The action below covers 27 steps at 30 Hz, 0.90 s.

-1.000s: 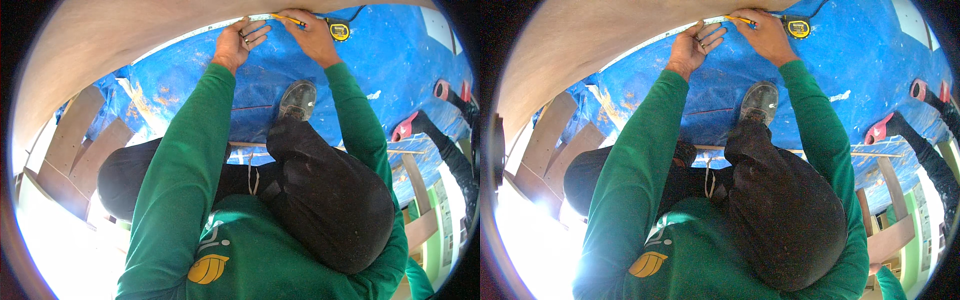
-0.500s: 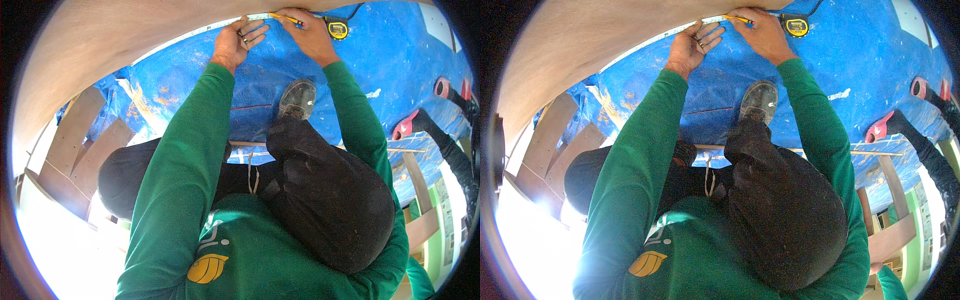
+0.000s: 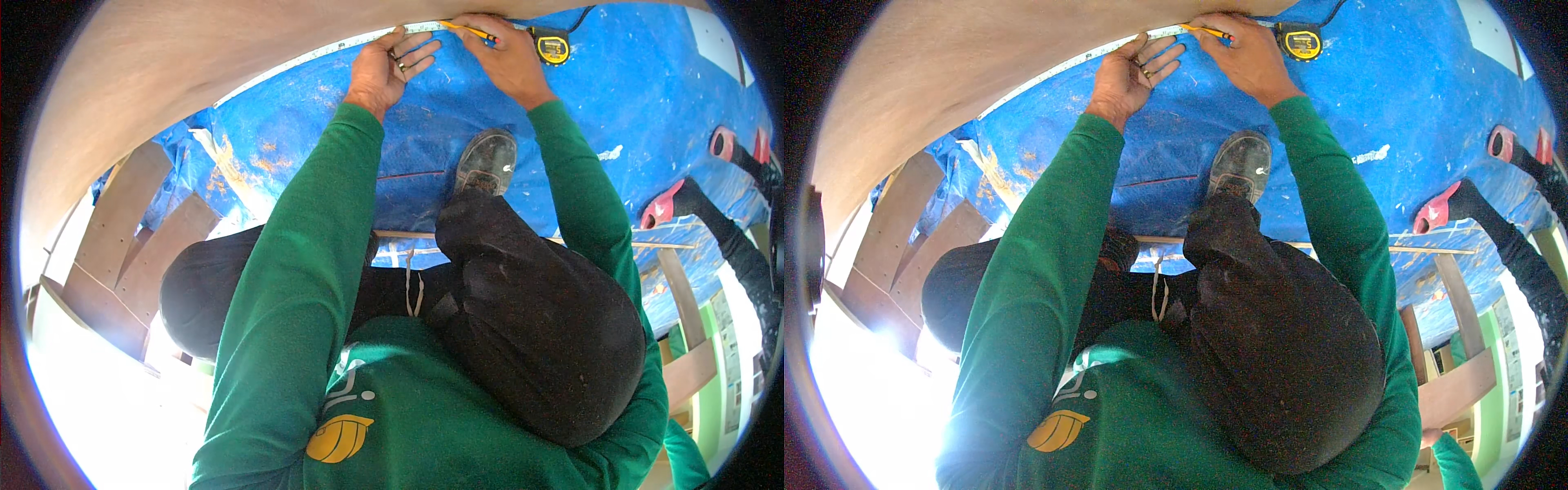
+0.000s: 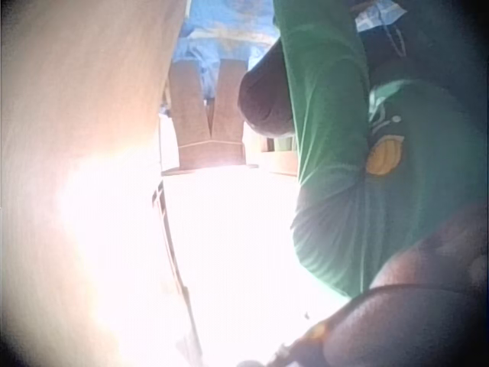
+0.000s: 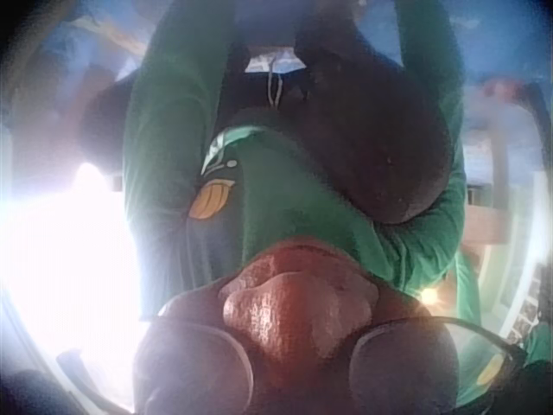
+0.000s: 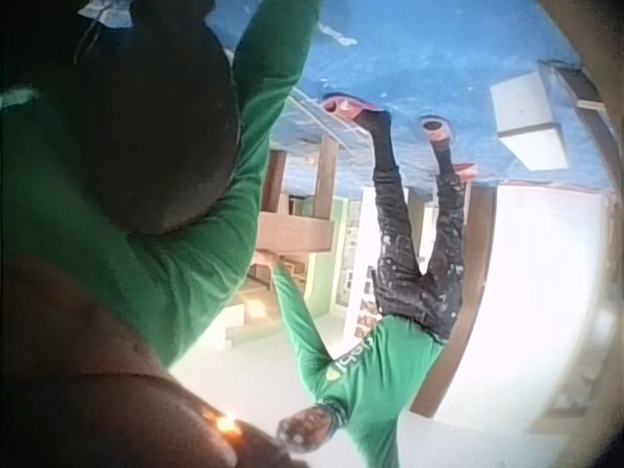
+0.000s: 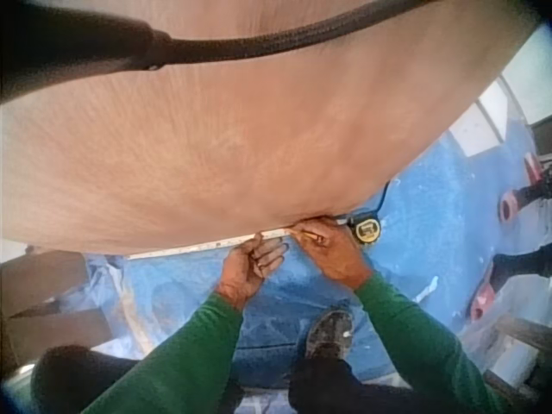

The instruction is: The person measures and marks a large sheet of plywood using a tape measure and pencil. They then lift and position the sheet, measure it again, and finally use a hand saw to cut along a marked line.

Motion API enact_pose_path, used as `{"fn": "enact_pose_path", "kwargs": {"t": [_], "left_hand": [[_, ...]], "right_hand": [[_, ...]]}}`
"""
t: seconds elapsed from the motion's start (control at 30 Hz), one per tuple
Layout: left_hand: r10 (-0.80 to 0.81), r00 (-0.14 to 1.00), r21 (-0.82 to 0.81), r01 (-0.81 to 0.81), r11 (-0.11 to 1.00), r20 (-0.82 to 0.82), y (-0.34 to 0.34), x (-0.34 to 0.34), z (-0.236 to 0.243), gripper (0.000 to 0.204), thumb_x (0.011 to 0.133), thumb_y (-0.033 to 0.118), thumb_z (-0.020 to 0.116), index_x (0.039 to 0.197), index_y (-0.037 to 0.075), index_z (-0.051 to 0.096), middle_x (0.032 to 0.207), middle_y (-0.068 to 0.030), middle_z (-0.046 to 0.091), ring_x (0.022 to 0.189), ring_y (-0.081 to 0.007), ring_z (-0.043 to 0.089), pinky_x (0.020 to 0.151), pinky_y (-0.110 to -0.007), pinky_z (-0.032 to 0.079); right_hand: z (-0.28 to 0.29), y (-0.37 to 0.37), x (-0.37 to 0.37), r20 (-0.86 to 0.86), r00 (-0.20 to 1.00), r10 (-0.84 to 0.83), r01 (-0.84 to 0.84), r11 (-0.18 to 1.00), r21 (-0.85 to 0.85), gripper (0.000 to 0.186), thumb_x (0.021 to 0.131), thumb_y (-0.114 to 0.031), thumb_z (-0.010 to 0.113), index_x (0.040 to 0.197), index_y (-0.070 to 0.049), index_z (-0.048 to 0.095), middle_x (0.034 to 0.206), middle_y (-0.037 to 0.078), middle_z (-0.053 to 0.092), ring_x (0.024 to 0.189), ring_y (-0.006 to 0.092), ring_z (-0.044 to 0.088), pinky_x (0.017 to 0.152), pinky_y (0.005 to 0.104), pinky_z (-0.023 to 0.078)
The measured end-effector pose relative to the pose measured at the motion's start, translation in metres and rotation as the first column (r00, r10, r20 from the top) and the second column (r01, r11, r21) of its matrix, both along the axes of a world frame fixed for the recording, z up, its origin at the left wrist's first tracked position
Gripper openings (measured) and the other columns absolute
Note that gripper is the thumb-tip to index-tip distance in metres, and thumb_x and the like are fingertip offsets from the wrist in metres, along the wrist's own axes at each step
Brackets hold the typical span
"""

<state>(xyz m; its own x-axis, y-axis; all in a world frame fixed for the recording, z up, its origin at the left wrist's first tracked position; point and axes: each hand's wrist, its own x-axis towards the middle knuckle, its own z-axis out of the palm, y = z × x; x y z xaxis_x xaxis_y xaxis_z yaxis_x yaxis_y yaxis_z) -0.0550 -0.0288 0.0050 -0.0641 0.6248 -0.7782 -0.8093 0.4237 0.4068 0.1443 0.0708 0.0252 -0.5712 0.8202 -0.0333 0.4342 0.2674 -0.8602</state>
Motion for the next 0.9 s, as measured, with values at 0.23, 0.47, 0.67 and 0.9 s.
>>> {"fn": "enact_pose_path", "kwargs": {"t": [0.23, 0.47, 0.67, 0.9], "left_hand": [[-0.003, 1.000, 0.018, 0.003, 1.000, 0.004, -0.002, -0.001, -0.005, 0.040, 0.109, 0.025, 0.055, 0.138, -0.004, 0.052, 0.138, -0.0260, 0.065, 0.124, -0.0421, 0.068, 0.102, -0.049, 0.059], [-0.004, 1.000, 0.020, 0.004, 1.000, -0.016, 0.001, 0.001, -0.002, 0.038, 0.112, 0.024, 0.048, 0.139, -0.001, 0.053, 0.131, -0.0262, 0.069, 0.116, -0.0384, 0.072, 0.096, -0.046, 0.063], [0.000, 1.000, 0.025, 0.000, 1.000, -0.004, -0.001, 0.000, -0.005, 0.038, 0.111, 0.024, 0.048, 0.139, -0.001, 0.053, 0.133, -0.0270, 0.068, 0.118, -0.0387, 0.072, 0.096, -0.046, 0.062], [0.009, 1.000, -0.004, -0.008, 1.000, 0.015, -0.001, -0.001, -0.003, 0.034, 0.110, 0.024, 0.053, 0.135, 0.001, 0.055, 0.135, -0.0256, 0.067, 0.123, -0.0405, 0.069, 0.101, -0.049, 0.060]], "right_hand": [[-0.001, -0.005, 0.001, 0.062, 0.995, 0.076, -0.087, 0.976, 0.200, 0.026, 0.097, -0.023, 0.071, 0.118, -0.010, 0.077, 0.116, 0.011, 0.076, 0.112, 0.0312, 0.070, 0.099, 0.0425, 0.054], [-0.016, -0.015, 0.006, 0.282, 0.943, 0.174, -0.313, 0.748, 0.585, 0.037, 0.094, -0.020, 0.072, 0.131, -0.014, 0.072, 0.124, 0.002, 0.073, 0.127, 0.0215, 0.061, 0.109, 0.0422, 0.047], [-0.010, -0.018, 0.006, 0.390, 0.905, 0.167, -0.388, 0.699, 0.601, 0.036, 0.092, -0.023, 0.070, 0.126, -0.015, 0.072, 0.124, -0.001, 0.074, 0.128, 0.0184, 0.061, 0.116, 0.0450, 0.040], [0.006, -0.040, 0.011, 0.272, 0.962, -0.025, -0.167, 0.735, 0.657, 0.031, 0.089, -0.019, 0.072, 0.120, -0.013, 0.073, 0.114, 0.001, 0.075, 0.118, 0.0172, 0.065, 0.107, 0.0454, 0.043]]}}
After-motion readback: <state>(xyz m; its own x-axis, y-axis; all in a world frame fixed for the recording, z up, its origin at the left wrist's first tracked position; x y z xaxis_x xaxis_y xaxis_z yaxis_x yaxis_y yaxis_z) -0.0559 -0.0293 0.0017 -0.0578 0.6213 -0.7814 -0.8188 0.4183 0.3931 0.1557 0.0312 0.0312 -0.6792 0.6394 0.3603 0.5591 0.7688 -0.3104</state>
